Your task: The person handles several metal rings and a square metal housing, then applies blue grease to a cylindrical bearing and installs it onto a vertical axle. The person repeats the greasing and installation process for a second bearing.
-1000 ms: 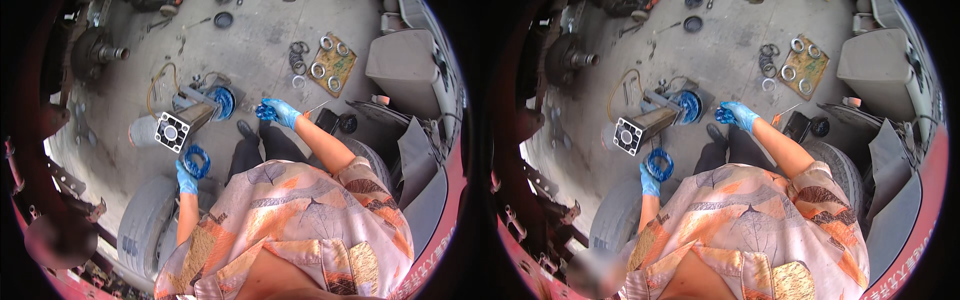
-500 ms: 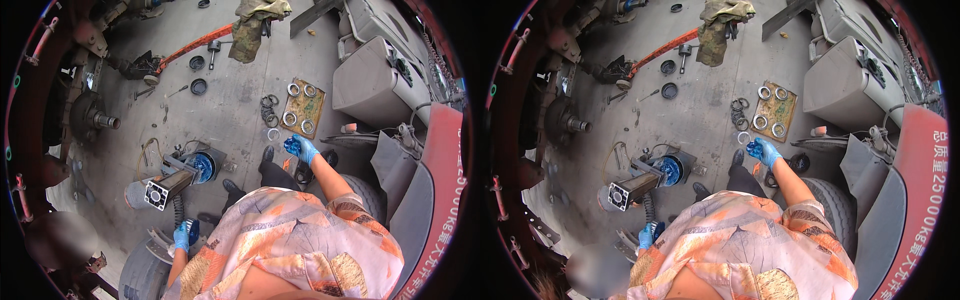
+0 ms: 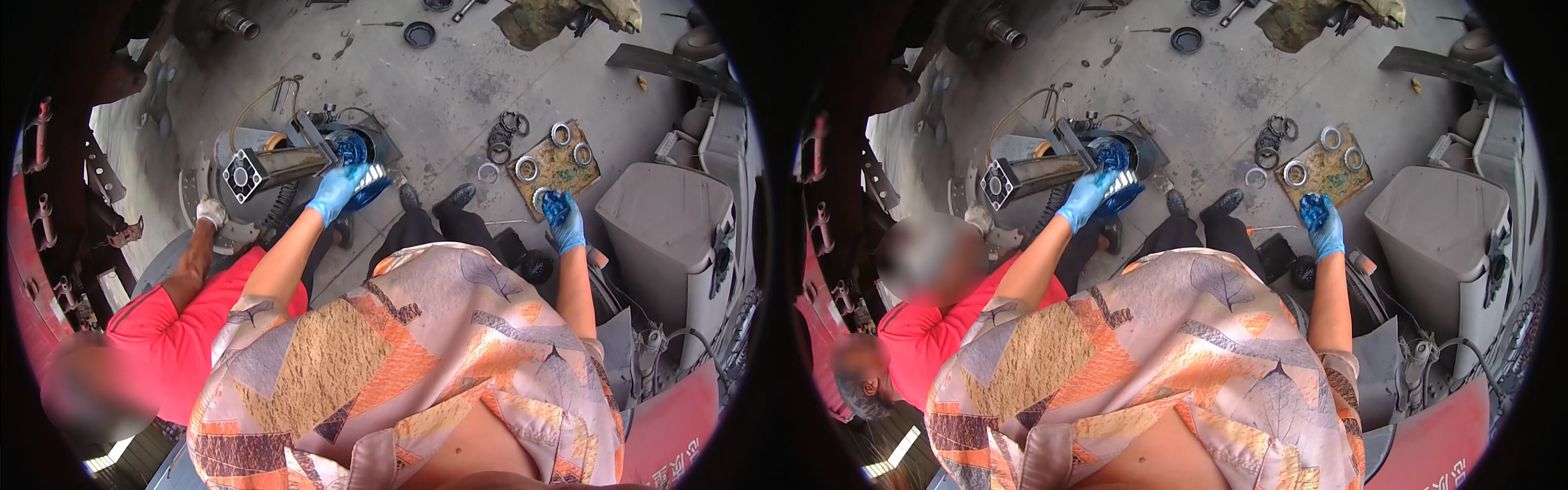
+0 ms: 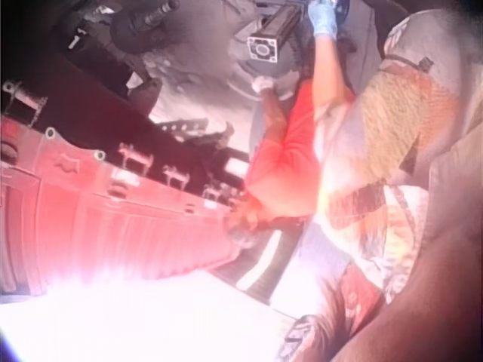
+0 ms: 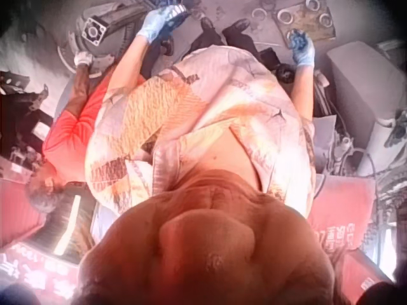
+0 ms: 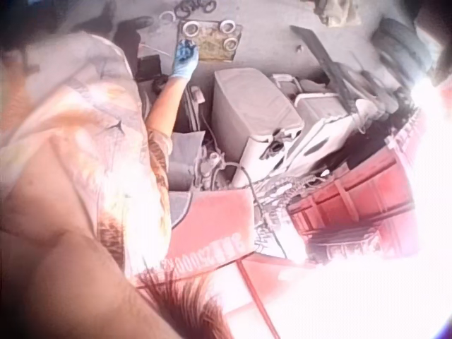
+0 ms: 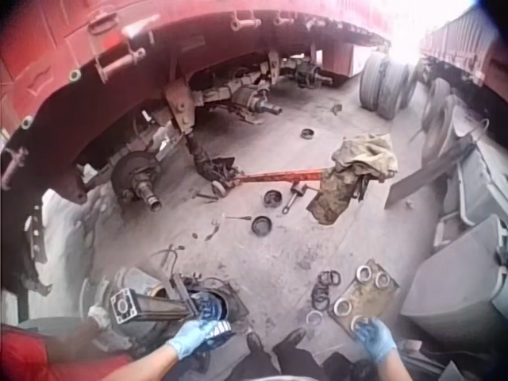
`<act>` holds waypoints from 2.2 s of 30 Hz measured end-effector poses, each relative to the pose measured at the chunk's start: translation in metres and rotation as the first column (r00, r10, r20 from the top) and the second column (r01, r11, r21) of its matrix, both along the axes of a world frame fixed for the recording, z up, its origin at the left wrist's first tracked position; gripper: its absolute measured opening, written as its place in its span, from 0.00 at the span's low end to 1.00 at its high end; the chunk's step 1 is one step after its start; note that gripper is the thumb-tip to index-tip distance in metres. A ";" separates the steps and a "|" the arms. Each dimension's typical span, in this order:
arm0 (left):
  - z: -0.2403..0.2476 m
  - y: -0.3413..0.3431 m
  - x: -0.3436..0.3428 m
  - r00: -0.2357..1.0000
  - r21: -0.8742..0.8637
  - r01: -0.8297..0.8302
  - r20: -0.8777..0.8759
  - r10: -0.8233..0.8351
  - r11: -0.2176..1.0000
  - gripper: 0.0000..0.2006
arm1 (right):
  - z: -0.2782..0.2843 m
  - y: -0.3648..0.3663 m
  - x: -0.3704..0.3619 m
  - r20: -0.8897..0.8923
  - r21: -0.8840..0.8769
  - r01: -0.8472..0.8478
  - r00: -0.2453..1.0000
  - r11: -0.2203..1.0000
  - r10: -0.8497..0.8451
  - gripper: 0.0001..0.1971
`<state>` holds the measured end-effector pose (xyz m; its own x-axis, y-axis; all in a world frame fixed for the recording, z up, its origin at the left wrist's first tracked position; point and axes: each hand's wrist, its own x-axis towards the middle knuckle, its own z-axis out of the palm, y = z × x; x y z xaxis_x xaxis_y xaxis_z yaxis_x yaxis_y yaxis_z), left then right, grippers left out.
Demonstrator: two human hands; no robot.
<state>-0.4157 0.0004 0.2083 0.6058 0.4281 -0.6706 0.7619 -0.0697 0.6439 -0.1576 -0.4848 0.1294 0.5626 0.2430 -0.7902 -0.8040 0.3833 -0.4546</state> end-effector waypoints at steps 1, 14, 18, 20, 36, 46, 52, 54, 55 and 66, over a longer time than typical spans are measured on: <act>-0.001 -0.005 0.016 0.997 -0.071 -0.080 0.001 0.081 0.994 0.20 | 0.002 0.001 0.000 -0.011 -0.005 -0.031 0.999 1.000 0.031 0.12; 0.049 -0.062 0.167 0.762 -0.798 -0.304 0.124 0.636 0.520 0.21 | 0.112 0.228 0.047 0.646 -0.382 -0.446 0.498 0.809 0.579 0.08; 0.063 -0.070 0.179 0.754 -0.771 -0.351 0.104 0.649 0.532 0.21 | 0.134 0.249 0.054 0.709 -0.705 -0.144 -0.179 0.695 0.682 0.11; 0.069 -0.077 0.185 0.760 -0.768 -0.339 0.117 0.639 0.543 0.21 | 0.123 0.246 0.053 0.720 -0.693 -0.152 -0.198 0.705 0.665 0.14; 0.068 -0.138 0.292 0.744 -0.563 -0.297 0.370 0.557 0.771 0.23 | 0.122 0.206 0.063 0.442 -0.819 -0.212 0.359 0.533 0.822 0.08; 0.062 -0.200 0.429 0.848 -0.534 -0.058 0.419 0.323 0.844 0.19 | 0.171 0.166 0.176 0.129 -0.194 -0.253 0.951 0.948 0.281 0.08; 0.090 -0.236 0.507 0.835 -0.524 0.217 0.537 0.121 0.823 0.18 | 0.211 0.127 0.233 0.158 -0.106 0.018 0.987 0.994 -0.001 0.10; 0.102 -0.247 0.530 0.823 -0.597 0.285 0.554 0.129 0.750 0.18 | 0.222 0.114 0.247 0.187 -0.073 0.101 0.979 0.992 -0.085 0.11; 0.115 -0.255 0.540 0.829 -0.577 0.272 0.546 0.117 0.770 0.18 | 0.227 0.106 0.253 0.202 -0.061 0.133 0.972 0.989 -0.119 0.11; 0.148 -0.298 0.636 0.683 -0.485 0.491 0.730 0.026 0.724 0.20 | 0.259 0.053 0.337 0.256 0.197 0.312 0.899 0.929 -0.356 0.14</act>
